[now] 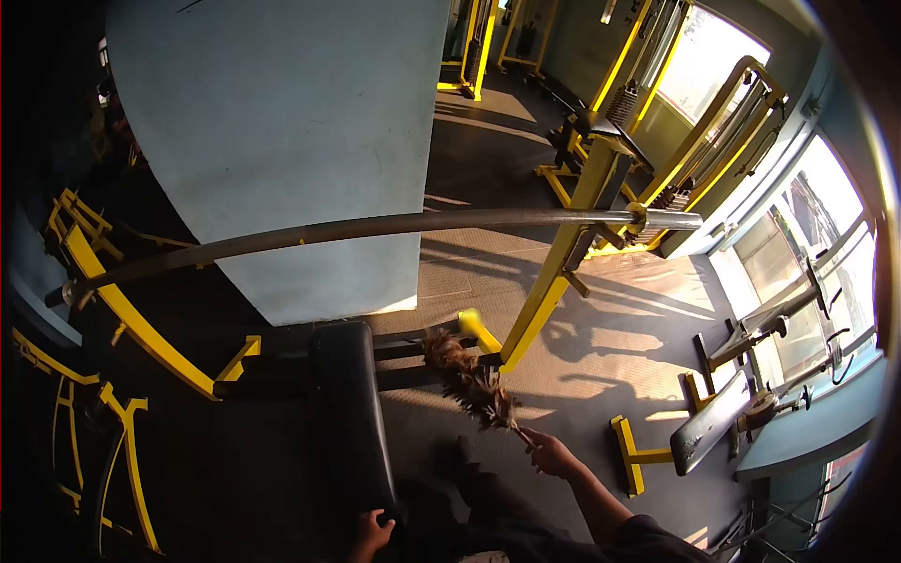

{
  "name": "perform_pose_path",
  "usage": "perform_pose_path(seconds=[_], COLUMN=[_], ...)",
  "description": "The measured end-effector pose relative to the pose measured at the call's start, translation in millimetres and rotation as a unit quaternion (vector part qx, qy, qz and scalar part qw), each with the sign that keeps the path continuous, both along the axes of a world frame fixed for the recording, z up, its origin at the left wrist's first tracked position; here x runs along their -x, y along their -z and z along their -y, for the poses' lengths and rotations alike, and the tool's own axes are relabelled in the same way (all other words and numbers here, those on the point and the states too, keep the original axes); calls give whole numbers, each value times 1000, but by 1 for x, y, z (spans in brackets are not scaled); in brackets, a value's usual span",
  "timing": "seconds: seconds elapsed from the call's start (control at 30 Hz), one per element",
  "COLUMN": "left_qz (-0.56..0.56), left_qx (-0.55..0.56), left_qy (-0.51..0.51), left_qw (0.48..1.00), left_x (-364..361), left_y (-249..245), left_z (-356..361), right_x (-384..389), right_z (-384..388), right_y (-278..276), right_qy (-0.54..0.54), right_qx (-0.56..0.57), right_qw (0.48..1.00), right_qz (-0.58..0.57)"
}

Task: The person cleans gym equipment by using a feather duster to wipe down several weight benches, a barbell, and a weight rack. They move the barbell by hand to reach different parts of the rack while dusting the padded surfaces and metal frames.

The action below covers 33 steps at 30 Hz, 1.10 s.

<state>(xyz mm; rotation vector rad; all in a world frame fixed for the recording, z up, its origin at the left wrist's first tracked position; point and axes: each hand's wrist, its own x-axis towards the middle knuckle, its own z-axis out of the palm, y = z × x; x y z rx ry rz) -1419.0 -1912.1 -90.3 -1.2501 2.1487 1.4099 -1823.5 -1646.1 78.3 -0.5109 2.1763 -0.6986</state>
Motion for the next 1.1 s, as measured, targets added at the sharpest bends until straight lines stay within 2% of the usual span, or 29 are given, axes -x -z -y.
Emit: perform_pose_path(seconds=[0.07,0.1,0.17,0.2,0.27,0.3,0.37,0.4,0.5,0.53,0.63,0.67,0.7,0.77,0.83,0.9,0.97,1.0,1.03,1.1], left_qz=[-37,-72,-162,-206,-271,-294,-361,-381,-441,-452,-453,-442,-430,-362,-308,-136,-172,-189,-200,-189], left_qx=[9,14,53,94,129,127,239,261,338,360,428,460,491,499,498,468,492,481,475,469], left_qy=[35,56,88,115,129,116,155,167,225,246,299,309,318,341,357,396,389,378,381,366], left_qw=[999,996,981,967,945,940,888,871,801,778,722,705,688,710,728,778,760,768,767,781], left_x=[24,35,83,114,181,219,287,321,405,432,506,528,550,593,624,646,653,651,651,652], left_y=[-7,-13,-33,-46,-94,-129,-180,-216,-333,-365,-430,-446,-455,-457,-450,-437,-431,-433,-434,-434], left_z=[-8,-10,2,13,30,37,53,57,48,43,30,28,26,34,37,40,42,38,39,37], right_x=[2,4,17,25,43,49,70,77,82,81,80,85,92,113,133,161,192,208,221,243], right_z=[8,10,14,13,9,5,-7,-10,-12,-12,-17,-20,-27,-49,-76,-94,-109,-114,-116,-123], right_y=[-55,-72,-98,-97,-77,-71,-25,-14,-40,-43,-52,-37,-20,19,27,11,1,-4,-16,0], right_qy=[143,152,167,173,129,144,95,78,109,104,106,96,99,52,22,1,-5,-15,-18,-13], right_qx=[99,105,179,184,131,81,65,35,92,129,118,100,97,-41,-150,-159,-74,-27,-16,-6], right_qw=[983,981,948,945,892,931,960,965,970,952,954,958,961,985,979,973,971,971,968,964], right_qz=[52,53,-204,-206,-413,-326,-254,-248,-195,-259,-256,-250,-240,-161,-139,-168,-228,-237,-249,-267])
